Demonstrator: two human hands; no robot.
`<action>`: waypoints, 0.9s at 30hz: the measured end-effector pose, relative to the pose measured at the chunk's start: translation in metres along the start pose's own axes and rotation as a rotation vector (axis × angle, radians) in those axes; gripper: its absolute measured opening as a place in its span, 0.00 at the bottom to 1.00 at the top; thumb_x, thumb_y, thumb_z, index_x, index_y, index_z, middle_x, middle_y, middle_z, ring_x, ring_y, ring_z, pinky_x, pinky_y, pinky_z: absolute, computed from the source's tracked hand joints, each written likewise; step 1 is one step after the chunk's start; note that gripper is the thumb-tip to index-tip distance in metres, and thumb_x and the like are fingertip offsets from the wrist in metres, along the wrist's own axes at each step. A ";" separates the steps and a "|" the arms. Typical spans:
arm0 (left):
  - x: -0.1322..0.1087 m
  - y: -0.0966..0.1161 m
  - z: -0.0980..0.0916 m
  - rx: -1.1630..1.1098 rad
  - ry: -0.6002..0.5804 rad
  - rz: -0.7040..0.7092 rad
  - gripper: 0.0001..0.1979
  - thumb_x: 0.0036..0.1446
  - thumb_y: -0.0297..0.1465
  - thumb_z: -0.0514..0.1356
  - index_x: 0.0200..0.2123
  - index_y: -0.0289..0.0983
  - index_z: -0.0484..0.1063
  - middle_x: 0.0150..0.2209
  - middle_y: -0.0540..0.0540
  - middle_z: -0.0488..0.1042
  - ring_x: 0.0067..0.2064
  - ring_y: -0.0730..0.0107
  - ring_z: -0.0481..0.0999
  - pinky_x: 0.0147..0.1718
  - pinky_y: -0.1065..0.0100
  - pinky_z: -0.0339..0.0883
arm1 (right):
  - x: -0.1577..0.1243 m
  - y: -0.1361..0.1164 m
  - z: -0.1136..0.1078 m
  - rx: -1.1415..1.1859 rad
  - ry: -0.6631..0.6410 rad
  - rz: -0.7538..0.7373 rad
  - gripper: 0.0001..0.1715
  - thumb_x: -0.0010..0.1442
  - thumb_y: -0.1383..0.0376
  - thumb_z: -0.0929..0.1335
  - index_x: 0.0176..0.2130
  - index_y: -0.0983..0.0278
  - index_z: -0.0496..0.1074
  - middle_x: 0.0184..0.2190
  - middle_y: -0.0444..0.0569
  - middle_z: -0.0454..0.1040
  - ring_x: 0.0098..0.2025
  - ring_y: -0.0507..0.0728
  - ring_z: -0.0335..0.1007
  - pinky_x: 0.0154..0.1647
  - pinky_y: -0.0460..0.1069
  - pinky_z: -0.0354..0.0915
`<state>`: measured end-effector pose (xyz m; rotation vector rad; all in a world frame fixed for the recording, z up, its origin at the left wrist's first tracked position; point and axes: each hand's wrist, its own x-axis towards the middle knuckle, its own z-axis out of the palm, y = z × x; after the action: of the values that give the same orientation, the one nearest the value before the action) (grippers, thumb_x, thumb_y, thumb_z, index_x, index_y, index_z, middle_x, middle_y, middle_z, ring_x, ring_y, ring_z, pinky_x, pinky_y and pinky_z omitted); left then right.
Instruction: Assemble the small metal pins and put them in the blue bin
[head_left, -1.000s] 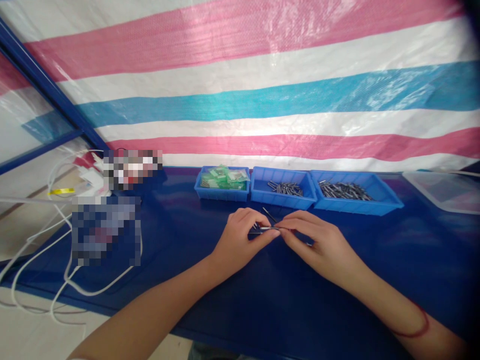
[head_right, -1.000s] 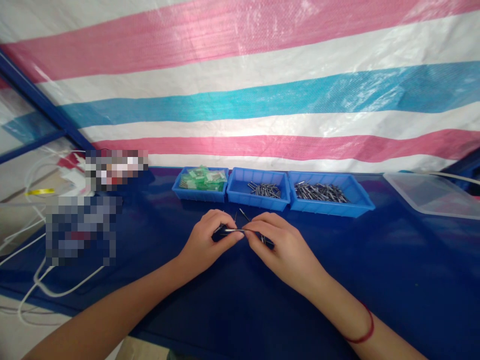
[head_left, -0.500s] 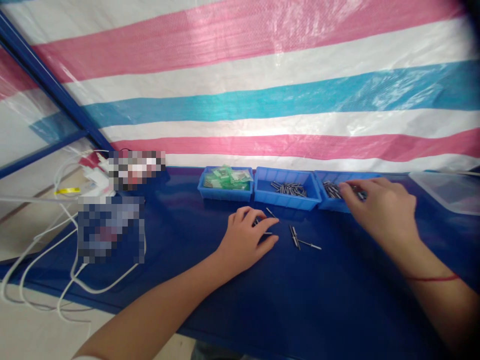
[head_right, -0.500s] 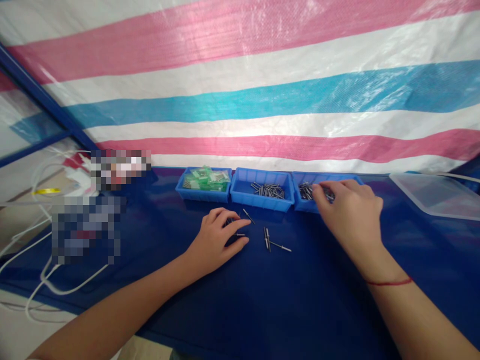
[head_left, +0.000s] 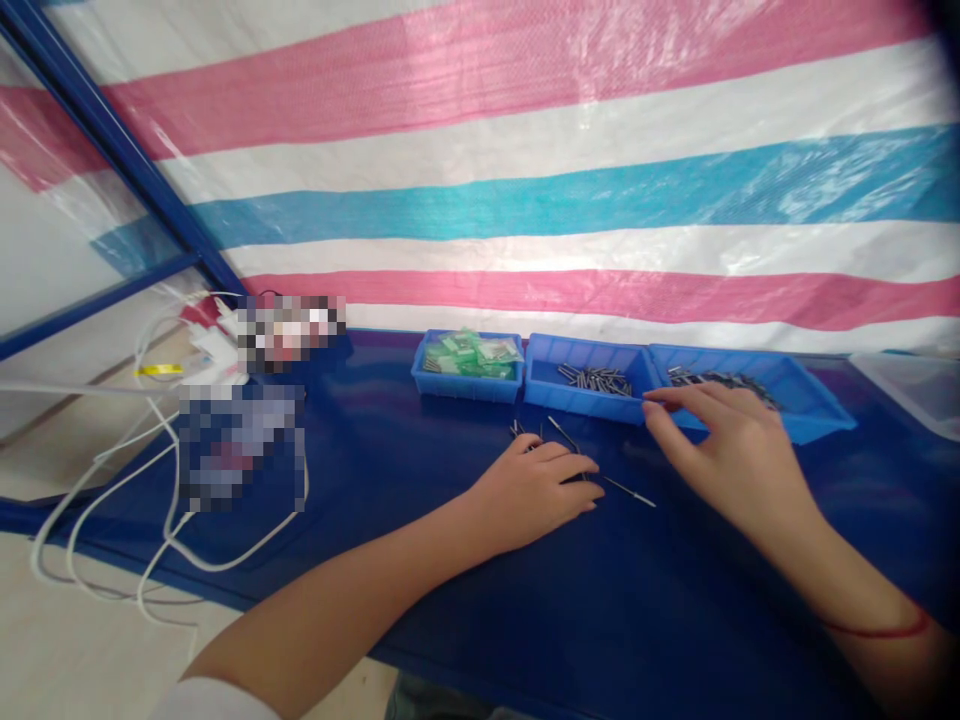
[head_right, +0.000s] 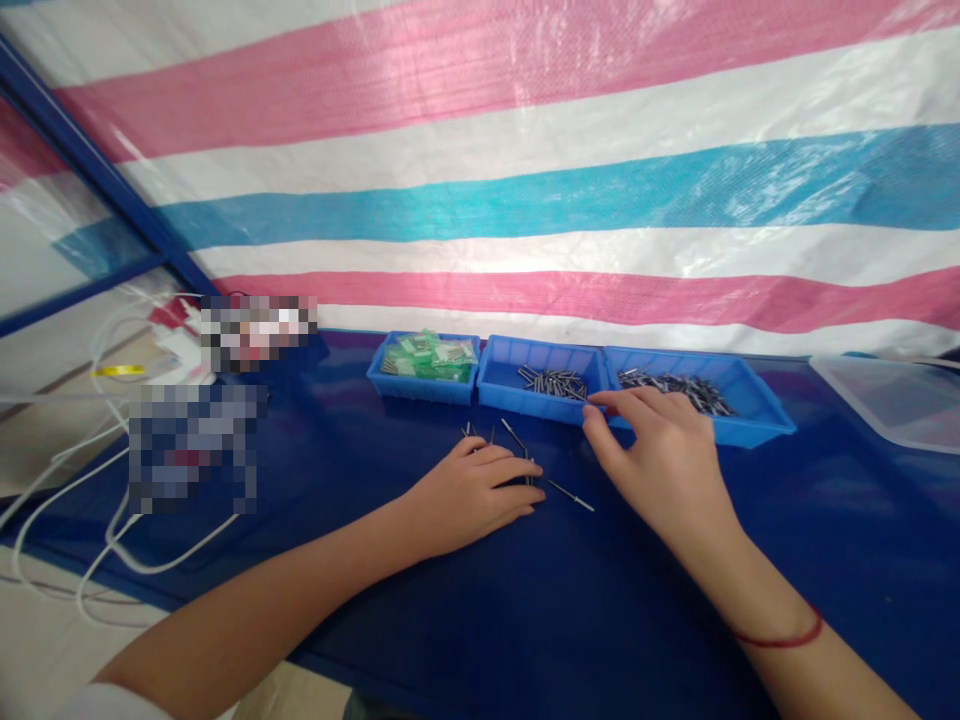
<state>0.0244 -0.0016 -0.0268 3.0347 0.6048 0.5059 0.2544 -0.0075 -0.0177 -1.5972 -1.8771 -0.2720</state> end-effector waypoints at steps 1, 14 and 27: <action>0.000 -0.001 0.000 -0.001 0.000 0.003 0.11 0.65 0.32 0.53 0.44 0.40 0.75 0.51 0.48 0.74 0.48 0.67 0.72 0.45 0.63 0.60 | -0.001 -0.003 0.000 0.014 -0.012 -0.012 0.13 0.60 0.60 0.64 0.38 0.63 0.76 0.35 0.53 0.77 0.39 0.64 0.72 0.44 0.58 0.64; -0.001 -0.010 0.002 -0.061 0.051 0.022 0.11 0.65 0.32 0.52 0.39 0.37 0.74 0.46 0.44 0.73 0.45 0.67 0.71 0.48 0.67 0.65 | -0.013 -0.030 0.001 0.160 -0.135 -0.042 0.09 0.60 0.62 0.65 0.35 0.60 0.75 0.36 0.49 0.78 0.39 0.61 0.71 0.44 0.59 0.63; 0.003 0.006 -0.013 -0.981 0.414 -0.491 0.09 0.60 0.36 0.58 0.36 0.36 0.73 0.39 0.44 0.74 0.42 0.68 0.74 0.43 0.68 0.68 | -0.021 -0.059 -0.013 0.617 -0.158 -0.065 0.11 0.58 0.68 0.68 0.42 0.57 0.71 0.37 0.46 0.75 0.41 0.57 0.70 0.42 0.53 0.66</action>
<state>0.0250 -0.0068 -0.0134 1.8008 0.7685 1.0190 0.2038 -0.0454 -0.0058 -1.1577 -1.8816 0.3882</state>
